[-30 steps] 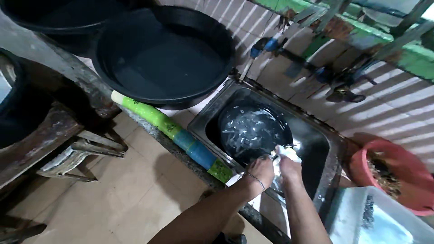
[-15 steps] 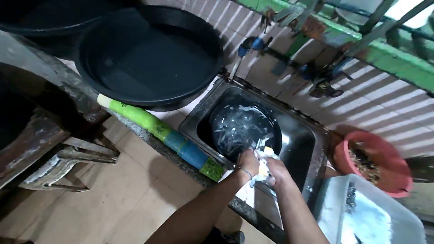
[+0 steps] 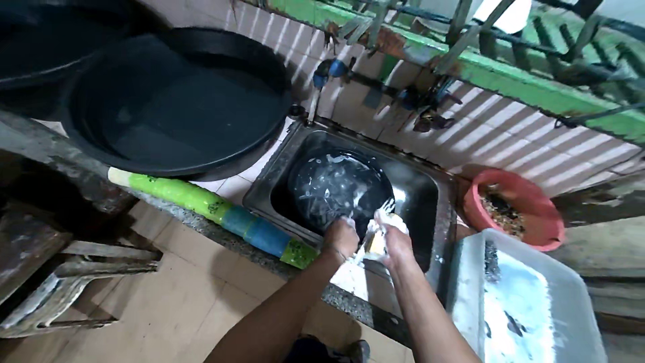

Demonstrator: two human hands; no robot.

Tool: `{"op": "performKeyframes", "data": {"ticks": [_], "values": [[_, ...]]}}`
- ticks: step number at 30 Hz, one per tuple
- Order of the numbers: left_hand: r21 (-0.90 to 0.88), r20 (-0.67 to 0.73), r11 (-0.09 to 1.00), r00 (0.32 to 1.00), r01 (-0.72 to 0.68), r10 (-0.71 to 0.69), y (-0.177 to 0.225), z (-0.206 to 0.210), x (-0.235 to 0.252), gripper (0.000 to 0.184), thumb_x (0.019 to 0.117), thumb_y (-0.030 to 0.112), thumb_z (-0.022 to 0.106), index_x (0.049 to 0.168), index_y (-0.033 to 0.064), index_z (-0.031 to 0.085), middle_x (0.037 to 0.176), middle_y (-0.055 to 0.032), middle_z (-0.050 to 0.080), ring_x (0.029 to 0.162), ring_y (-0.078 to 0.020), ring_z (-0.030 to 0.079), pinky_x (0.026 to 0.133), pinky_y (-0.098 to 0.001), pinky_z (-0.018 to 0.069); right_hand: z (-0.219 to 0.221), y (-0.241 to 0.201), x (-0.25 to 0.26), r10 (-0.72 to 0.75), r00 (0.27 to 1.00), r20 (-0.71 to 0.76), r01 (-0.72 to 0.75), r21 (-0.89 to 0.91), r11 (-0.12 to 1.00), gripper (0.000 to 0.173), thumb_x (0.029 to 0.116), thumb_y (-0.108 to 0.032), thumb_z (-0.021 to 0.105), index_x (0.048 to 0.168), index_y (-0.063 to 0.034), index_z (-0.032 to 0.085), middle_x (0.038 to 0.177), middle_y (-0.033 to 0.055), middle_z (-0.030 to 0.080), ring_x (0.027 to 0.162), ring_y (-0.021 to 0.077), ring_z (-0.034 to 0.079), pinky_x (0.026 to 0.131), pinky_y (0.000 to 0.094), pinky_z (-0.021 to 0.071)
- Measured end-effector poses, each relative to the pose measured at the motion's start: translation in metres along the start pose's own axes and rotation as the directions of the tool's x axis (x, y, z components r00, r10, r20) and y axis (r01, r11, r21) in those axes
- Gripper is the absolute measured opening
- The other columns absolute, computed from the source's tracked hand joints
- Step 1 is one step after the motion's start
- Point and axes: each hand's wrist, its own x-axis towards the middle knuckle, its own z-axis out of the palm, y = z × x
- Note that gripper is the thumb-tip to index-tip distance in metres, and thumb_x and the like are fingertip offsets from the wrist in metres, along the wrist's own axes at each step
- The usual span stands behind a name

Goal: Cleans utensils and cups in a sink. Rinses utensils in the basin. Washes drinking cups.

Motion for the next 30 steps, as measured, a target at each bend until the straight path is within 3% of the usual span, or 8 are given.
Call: {"op": "performKeyframes", "data": {"ticks": [5, 14, 19, 22, 24, 26, 28, 30], "values": [[0.181, 0.034, 0.983, 0.999, -0.021, 0.015, 0.011, 0.027, -0.025, 0.041, 0.1124, 0.03, 0.04, 0.145, 0.0062, 0.048, 0.128, -0.0234, 0.065, 0.119, -0.0381, 0.065, 0.102, -0.0571, 0.0509, 0.001, 0.007, 0.0, -0.147, 0.988, -0.042, 0.147, -0.007, 0.989, 0.034, 0.1022, -0.036, 0.064, 0.119, -0.0061, 0.065, 0.092, 0.0105, 0.066, 0.076, 0.0195, 0.064, 0.07, 0.0415, 0.057], [0.278, 0.228, 0.946, 0.968, -0.17, 0.107, 0.012, 0.009, -0.033, 0.039, 0.1119, 0.031, 0.042, 0.128, 0.0032, 0.064, 0.123, -0.019, 0.068, 0.117, -0.0318, 0.065, 0.104, -0.0523, 0.049, -0.037, -0.014, 0.012, -0.237, 0.965, -0.109, 0.216, -0.178, 0.96, 0.034, 0.1036, -0.03, 0.063, 0.121, -0.001, 0.065, 0.103, 0.0174, 0.068, 0.088, 0.0273, 0.067, 0.08, 0.0511, 0.0567], [-0.177, 0.321, 0.98, 0.936, -0.09, 0.144, 0.002, 0.016, -0.022, 0.034, 0.113, 0.031, 0.041, 0.13, 0.0062, 0.056, 0.08, -0.0059, 0.056, 0.056, -0.0125, 0.053, 0.051, -0.0276, 0.0485, -0.024, 0.005, 0.002, -0.24, 0.971, 0.012, 0.24, 0.017, 0.971, 0.031, 0.1025, -0.034, 0.063, 0.117, -0.0069, 0.067, 0.092, 0.0089, 0.07, 0.077, 0.0181, 0.068, 0.07, 0.0405, 0.0602], [0.24, 0.219, 0.949, 0.964, -0.203, 0.151, 0.015, 0.017, -0.031, 0.038, 0.1116, 0.022, 0.041, 0.141, 0.0029, 0.055, 0.121, -0.0212, 0.067, 0.11, -0.0319, 0.067, 0.098, -0.0492, 0.0537, -0.019, -0.002, 0.005, -0.189, 0.977, -0.098, 0.193, 0.04, 0.98, 0.052, 0.1065, -0.052, 0.048, 0.121, -0.0046, 0.063, 0.097, 0.0128, 0.066, 0.082, 0.0223, 0.065, 0.074, 0.046, 0.0568], [0.57, 0.103, 0.808, 0.989, -0.149, 0.11, 0.024, 0.023, -0.037, 0.039, 0.1103, 0.02, 0.039, 0.146, 0.0075, 0.046, 0.121, -0.0196, 0.07, 0.114, -0.0355, 0.068, 0.098, -0.0538, 0.0535, -0.015, -0.004, 0.01, -0.145, 0.98, -0.139, 0.156, 0.076, 0.985, 0.065, 0.1052, -0.065, 0.035, 0.119, -0.0063, 0.061, 0.091, 0.0104, 0.063, 0.075, 0.02, 0.062, 0.066, 0.0434, 0.0551], [0.727, 0.059, 0.676, 0.992, -0.119, 0.11, 0.027, 0.029, -0.038, 0.043, 0.1076, 0.014, 0.041, 0.15, 0.0067, 0.04, 0.114, -0.0195, 0.071, 0.107, -0.0378, 0.07, 0.091, -0.0544, 0.0552, -0.015, -0.008, 0.01, -0.059, 0.996, -0.062, 0.067, 0.137, 0.988, 0.068, 0.1016, -0.067, 0.042, 0.134, -0.0093, 0.058, 0.107, 0.0136, 0.066, 0.09, 0.0238, 0.064, 0.077, 0.0484, 0.0558], [0.77, 0.114, 0.614, 0.985, -0.171, 0.131, 0.024, 0.034, -0.041, 0.045, 0.1073, 0.011, 0.041, 0.152, 0.0047, 0.037, 0.112, -0.0208, 0.071, 0.105, -0.0389, 0.071, 0.09, -0.0544, 0.0551, -0.017, -0.013, 0.012, 0.011, 0.999, -0.052, -0.002, 0.168, 0.986, 0.046, 0.1005, -0.044, 0.062, 0.131, -0.0094, 0.06, 0.105, 0.0131, 0.066, 0.087, 0.0236, 0.065, 0.074, 0.0471, 0.0557], [0.748, 0.176, 0.627, 0.975, -0.22, 0.132, 0.021, 0.031, -0.04, 0.045, 0.1089, 0.015, 0.039, 0.153, 0.0049, 0.036, 0.119, -0.0218, 0.069, 0.109, -0.0392, 0.069, 0.093, -0.0548, 0.0541, -0.021, -0.012, 0.023, 0.015, 0.996, -0.089, 0.005, 0.221, 0.975, 0.025, 0.1001, -0.021, 0.062, 0.12, -0.0059, 0.064, 0.094, 0.0116, 0.066, 0.077, 0.0214, 0.064, 0.067, 0.0426, 0.0551]]}}
